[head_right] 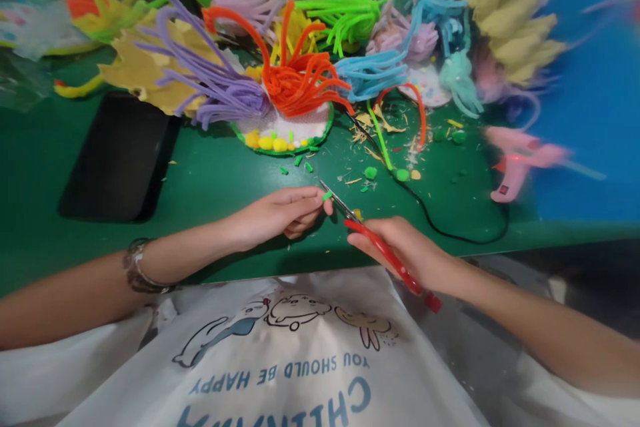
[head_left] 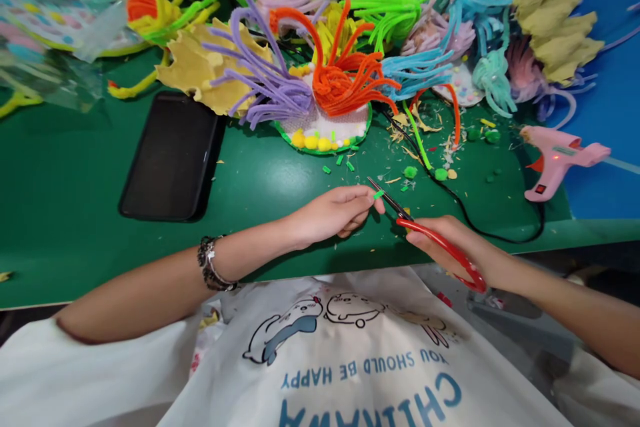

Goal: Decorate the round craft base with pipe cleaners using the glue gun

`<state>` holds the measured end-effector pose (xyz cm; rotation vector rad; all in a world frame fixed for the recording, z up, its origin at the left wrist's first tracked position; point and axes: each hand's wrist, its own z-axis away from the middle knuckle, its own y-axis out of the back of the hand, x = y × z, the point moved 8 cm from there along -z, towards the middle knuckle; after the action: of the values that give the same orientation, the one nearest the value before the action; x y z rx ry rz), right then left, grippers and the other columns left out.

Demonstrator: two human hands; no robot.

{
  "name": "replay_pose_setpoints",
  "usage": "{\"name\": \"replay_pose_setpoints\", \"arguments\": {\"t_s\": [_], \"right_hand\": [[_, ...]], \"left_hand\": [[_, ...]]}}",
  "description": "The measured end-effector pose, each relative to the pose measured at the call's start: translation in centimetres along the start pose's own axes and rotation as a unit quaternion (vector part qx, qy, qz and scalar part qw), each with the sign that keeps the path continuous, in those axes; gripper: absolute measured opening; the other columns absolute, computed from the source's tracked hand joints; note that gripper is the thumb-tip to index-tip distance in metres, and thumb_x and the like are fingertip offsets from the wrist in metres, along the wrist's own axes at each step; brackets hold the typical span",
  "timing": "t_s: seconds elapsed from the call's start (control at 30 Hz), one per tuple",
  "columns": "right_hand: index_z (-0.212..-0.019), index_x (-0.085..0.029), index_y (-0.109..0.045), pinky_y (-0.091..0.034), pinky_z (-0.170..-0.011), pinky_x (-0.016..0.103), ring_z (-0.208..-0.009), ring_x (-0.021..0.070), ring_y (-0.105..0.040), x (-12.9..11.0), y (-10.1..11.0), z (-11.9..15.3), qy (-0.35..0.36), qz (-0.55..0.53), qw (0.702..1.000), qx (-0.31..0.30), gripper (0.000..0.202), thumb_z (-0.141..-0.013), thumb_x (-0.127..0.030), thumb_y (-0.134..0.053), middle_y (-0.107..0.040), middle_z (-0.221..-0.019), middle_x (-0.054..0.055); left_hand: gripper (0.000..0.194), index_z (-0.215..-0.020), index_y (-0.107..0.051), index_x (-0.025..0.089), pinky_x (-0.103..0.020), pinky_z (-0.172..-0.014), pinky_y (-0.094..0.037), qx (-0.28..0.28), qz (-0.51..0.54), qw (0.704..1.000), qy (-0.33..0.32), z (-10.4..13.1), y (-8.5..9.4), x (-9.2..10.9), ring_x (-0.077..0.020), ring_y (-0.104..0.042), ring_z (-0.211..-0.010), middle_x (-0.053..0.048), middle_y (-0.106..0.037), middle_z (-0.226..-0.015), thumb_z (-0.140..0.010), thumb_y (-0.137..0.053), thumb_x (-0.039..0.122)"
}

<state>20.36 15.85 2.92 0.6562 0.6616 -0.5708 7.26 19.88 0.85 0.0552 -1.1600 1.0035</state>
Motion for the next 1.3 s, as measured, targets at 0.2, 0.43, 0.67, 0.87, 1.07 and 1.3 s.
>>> {"name": "replay_pose_setpoints", "arguments": {"t_s": [0.2,0.43,0.67,0.87,1.07,1.3], "right_hand": [[-0.077,-0.022,-0.04,-0.023,-0.048,0.025,-0.053,0.0065,-0.029,-1.0,0.2,1.1,0.075,0.02,0.996,-0.041,0.057,-0.088,-0.078,-0.043,-0.036,-0.063,-0.006],[-0.082,-0.022,-0.04,-0.024,-0.05,0.025,-0.057,0.0077,-0.031,-1.4,0.3,1.6,0.123,0.044,0.991,-0.019,0.062,-0.087,-0.083,-0.035,-0.039,-0.069,-0.005],[-0.084,-0.022,-0.041,-0.026,-0.053,0.025,-0.059,0.0087,-0.031,-1.7,0.4,1.1,0.124,0.093,0.988,-0.01,0.058,-0.088,-0.08,-0.039,-0.041,-0.067,-0.005],[-0.075,-0.023,-0.038,-0.023,-0.05,0.025,-0.053,0.0078,-0.029,-1.9,0.5,0.0,0.104,0.142,0.984,0.017,0.056,-0.089,-0.076,-0.041,-0.041,-0.06,-0.005],[-0.067,-0.022,-0.037,-0.023,-0.05,0.024,-0.055,0.0075,-0.027,-1.6,0.5,-0.6,0.087,0.107,0.989,0.05,0.059,-0.089,-0.076,-0.039,-0.037,-0.059,-0.005],[-0.063,-0.024,-0.03,-0.021,-0.048,0.025,-0.052,0.008,-0.028,-1.2,0.5,-0.3,0.053,-0.019,0.997,0.046,0.061,-0.088,-0.078,-0.041,-0.032,-0.055,-0.005]], "left_hand": [[0.028,-0.085,-0.054,0.016,-0.013,-0.04,-0.019,0.037,0.009,0.999,-0.033,0.0,0.6,0.3,-0.0064,-0.018,-0.045,0.011,-0.027,-0.052,-0.105,-0.037,0.025],[0.027,-0.078,-0.047,0.019,-0.013,-0.04,-0.02,0.032,0.089,0.991,-0.093,0.1,0.2,0.9,-0.0066,-0.015,-0.044,0.012,-0.023,-0.051,-0.104,-0.038,0.023],[0.026,-0.081,-0.049,0.018,-0.013,-0.04,-0.021,0.045,0.032,0.995,-0.086,0.2,0.4,1.0,-0.0062,-0.02,-0.043,0.011,-0.029,-0.049,-0.104,-0.038,0.023],[0.029,-0.08,-0.053,0.017,-0.015,-0.041,-0.02,0.041,-0.01,0.997,-0.06,0.2,0.2,0.7,-0.0056,-0.021,-0.041,0.011,-0.029,-0.046,-0.104,-0.04,0.024],[0.026,-0.081,-0.053,0.017,-0.016,-0.042,-0.017,0.043,0.032,0.998,-0.037,0.1,0.4,0.6,-0.0061,-0.017,-0.043,0.012,-0.026,-0.048,-0.103,-0.041,0.024],[0.026,-0.084,-0.056,0.016,-0.019,-0.045,-0.018,0.007,-0.02,0.998,-0.059,0.1,0.2,0.8,-0.0077,-0.02,-0.046,0.01,-0.028,-0.051,-0.102,-0.042,0.028]]}}
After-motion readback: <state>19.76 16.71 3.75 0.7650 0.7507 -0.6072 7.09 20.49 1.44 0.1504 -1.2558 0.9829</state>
